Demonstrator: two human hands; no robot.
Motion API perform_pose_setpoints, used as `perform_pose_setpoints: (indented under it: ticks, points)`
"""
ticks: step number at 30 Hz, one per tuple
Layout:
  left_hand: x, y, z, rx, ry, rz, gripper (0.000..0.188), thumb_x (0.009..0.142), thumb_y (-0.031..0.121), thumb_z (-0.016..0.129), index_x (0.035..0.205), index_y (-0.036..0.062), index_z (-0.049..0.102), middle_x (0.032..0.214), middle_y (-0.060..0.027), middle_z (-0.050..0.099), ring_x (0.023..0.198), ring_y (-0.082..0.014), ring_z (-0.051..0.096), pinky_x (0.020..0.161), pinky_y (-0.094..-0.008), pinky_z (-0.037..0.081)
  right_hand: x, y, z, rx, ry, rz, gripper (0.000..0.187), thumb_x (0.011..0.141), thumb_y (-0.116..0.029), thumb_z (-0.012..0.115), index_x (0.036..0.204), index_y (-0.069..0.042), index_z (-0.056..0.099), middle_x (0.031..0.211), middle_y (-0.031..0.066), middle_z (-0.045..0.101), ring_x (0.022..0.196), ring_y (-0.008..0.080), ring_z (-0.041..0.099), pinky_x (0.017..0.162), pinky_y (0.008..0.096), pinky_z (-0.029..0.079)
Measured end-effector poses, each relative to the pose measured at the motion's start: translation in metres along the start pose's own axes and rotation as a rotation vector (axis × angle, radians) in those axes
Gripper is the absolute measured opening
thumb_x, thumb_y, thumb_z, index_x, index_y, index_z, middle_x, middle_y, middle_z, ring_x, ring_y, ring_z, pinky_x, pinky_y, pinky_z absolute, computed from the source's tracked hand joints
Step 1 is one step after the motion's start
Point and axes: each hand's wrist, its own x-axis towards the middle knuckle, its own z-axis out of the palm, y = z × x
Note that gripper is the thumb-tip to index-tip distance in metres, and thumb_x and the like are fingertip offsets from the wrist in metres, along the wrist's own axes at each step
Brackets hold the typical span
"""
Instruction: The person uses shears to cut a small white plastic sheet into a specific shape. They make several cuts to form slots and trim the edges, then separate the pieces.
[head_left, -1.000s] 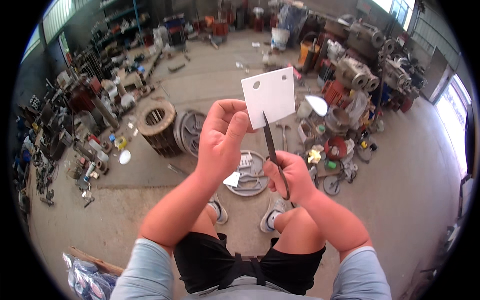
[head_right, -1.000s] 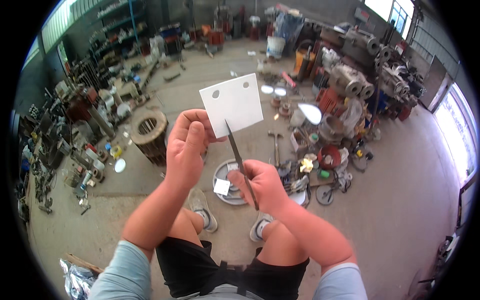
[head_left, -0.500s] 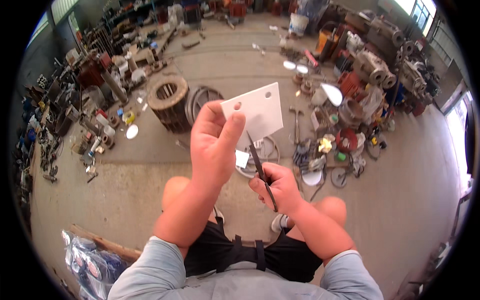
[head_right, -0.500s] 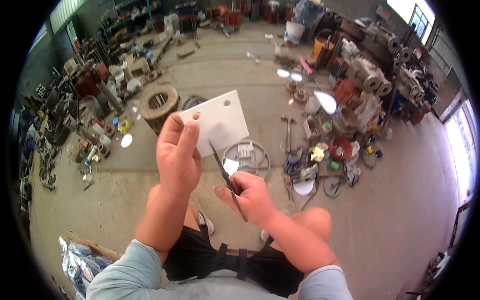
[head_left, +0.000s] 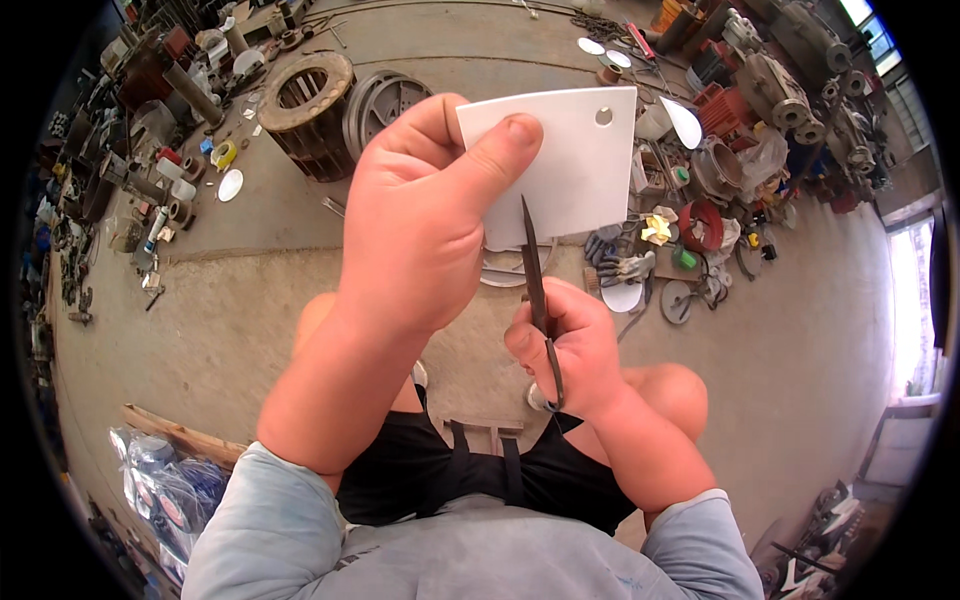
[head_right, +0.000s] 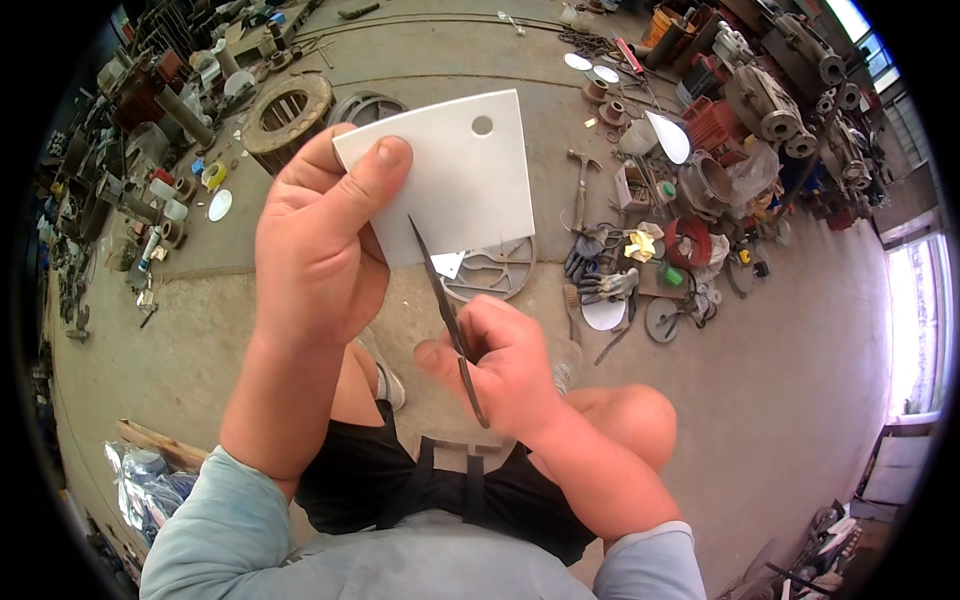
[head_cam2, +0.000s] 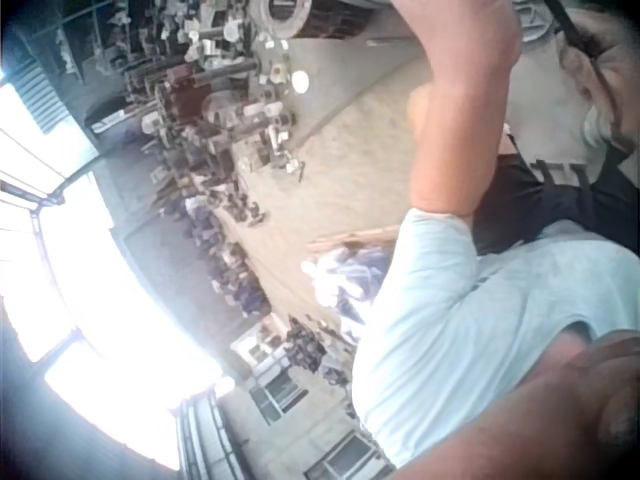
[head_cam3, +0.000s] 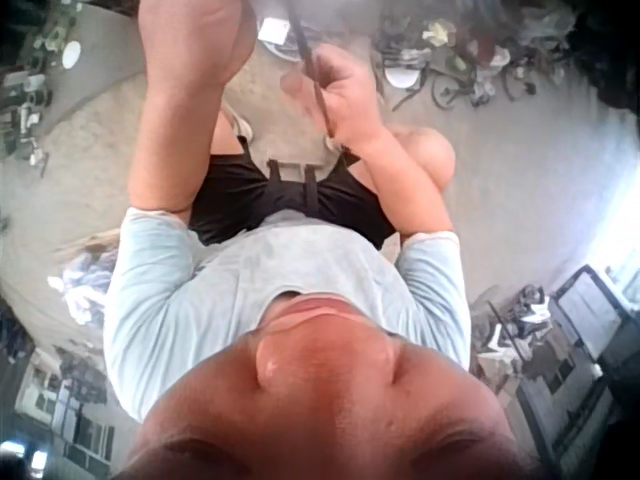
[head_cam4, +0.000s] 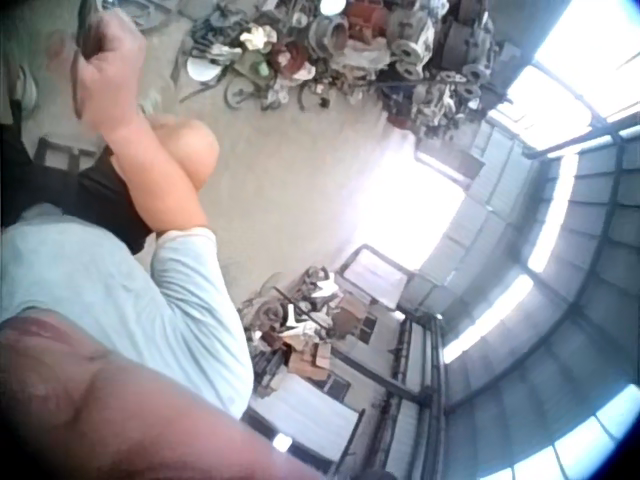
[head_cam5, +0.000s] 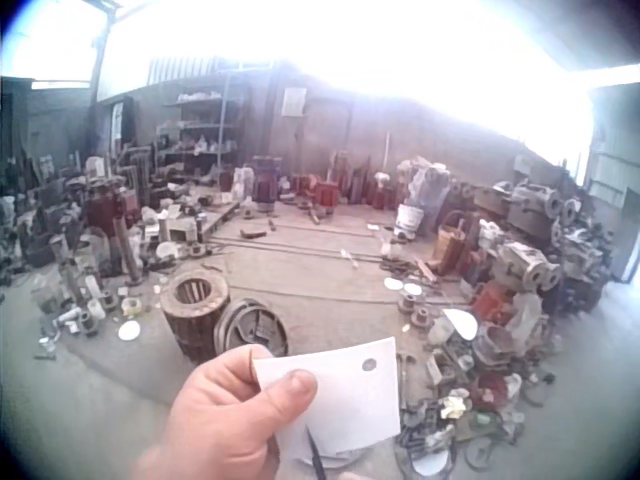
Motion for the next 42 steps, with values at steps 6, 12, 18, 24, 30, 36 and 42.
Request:
perform_pose_setpoints:
  ticks: [6,12,18,24,30,36,42]
  points:
    - [0.001,-0.001,0.001,-0.048,-0.004,0.014,0.017,0.103,0.017,0.077,0.102,0.0001,0.071,0.096,-0.0058,0.077,0.083,-0.0085,0.068,0.076,-0.0251,0.055,-0.002,0.002,0.003,-0.028,0.02,-0.035,0.054,0.088,-0.047,0.092,0.077,-0.003,0.062,0.07,0.0027,0.048,0.066,0.0166,0.044,0.06,0.0332,0.036]
    - [-0.004,0.002,-0.002,-0.052,0.015,-0.003,0.018,0.103,0.017,0.078,0.104,-0.0006,0.072,0.096,-0.0067,0.077,0.083,-0.0095,0.07,0.076,-0.0263,0.056,-0.005,0.004,0.008,-0.057,0.027,-0.061,0.057,0.087,-0.051,0.091,0.076,-0.003,0.063,0.068,0.0029,0.048,0.066,0.0181,0.045,0.06,0.0338,0.037]
    - [-0.005,0.003,-0.004,-0.058,0.023,0.002,0.017,0.103,0.016,0.078,0.104,-0.0005,0.072,0.098,-0.0069,0.078,0.085,-0.0096,0.07,0.077,-0.0264,0.057,-0.005,0.004,0.011,-0.047,0.039,-0.019,0.057,0.086,-0.051,0.091,0.077,-0.003,0.063,0.069,0.0033,0.048,0.066,0.0177,0.045,0.06,0.0338,0.037]
    - [-0.002,0.001,-0.007,-0.026,-0.029,0.014,0.015,0.104,0.013,0.075,0.108,-0.0011,0.072,0.102,-0.0091,0.078,0.09,-0.0125,0.073,0.082,-0.0294,0.06,0.0,0.001,0.009,-0.01,0.043,0.011,0.056,0.086,-0.051,0.092,0.077,-0.003,0.064,0.069,0.0026,0.048,0.066,0.0168,0.045,0.06,0.0332,0.036]
    - [0.0,0.001,-0.013,-0.02,-0.077,0.0,0.017,0.107,0.01,0.07,0.118,-0.0027,0.071,0.112,-0.0142,0.079,0.1,-0.0192,0.078,0.091,-0.0358,0.065,0.0,0.001,0.01,-0.038,0.06,-0.027,0.057,0.085,-0.051,0.093,0.077,-0.003,0.064,0.069,0.002,0.048,0.066,0.0154,0.045,0.059,0.0323,0.036]
    - [0.0,0.004,-0.011,-0.084,0.039,-0.052,0.019,0.107,0.018,0.073,0.111,0.0,0.068,0.101,-0.0085,0.075,0.089,-0.0146,0.073,0.079,-0.0307,0.06,-0.001,-0.001,0.01,0.006,0.059,0.053,0.056,0.086,-0.05,0.092,0.076,-0.003,0.064,0.068,0.002,0.049,0.065,0.0149,0.045,0.059,0.0321,0.037]
    - [0.005,0.007,-0.011,-0.108,0.073,-0.019,0.024,0.102,0.022,0.08,0.096,0.0051,0.065,0.083,-0.0002,0.068,0.067,-0.0042,0.058,0.056,-0.0212,0.043,0.001,0.0,0.004,-0.029,0.012,0.048,0.055,0.089,-0.05,0.09,0.081,-0.003,0.063,0.071,0.0,0.051,0.063,0.0114,0.048,0.057,0.0294,0.038]
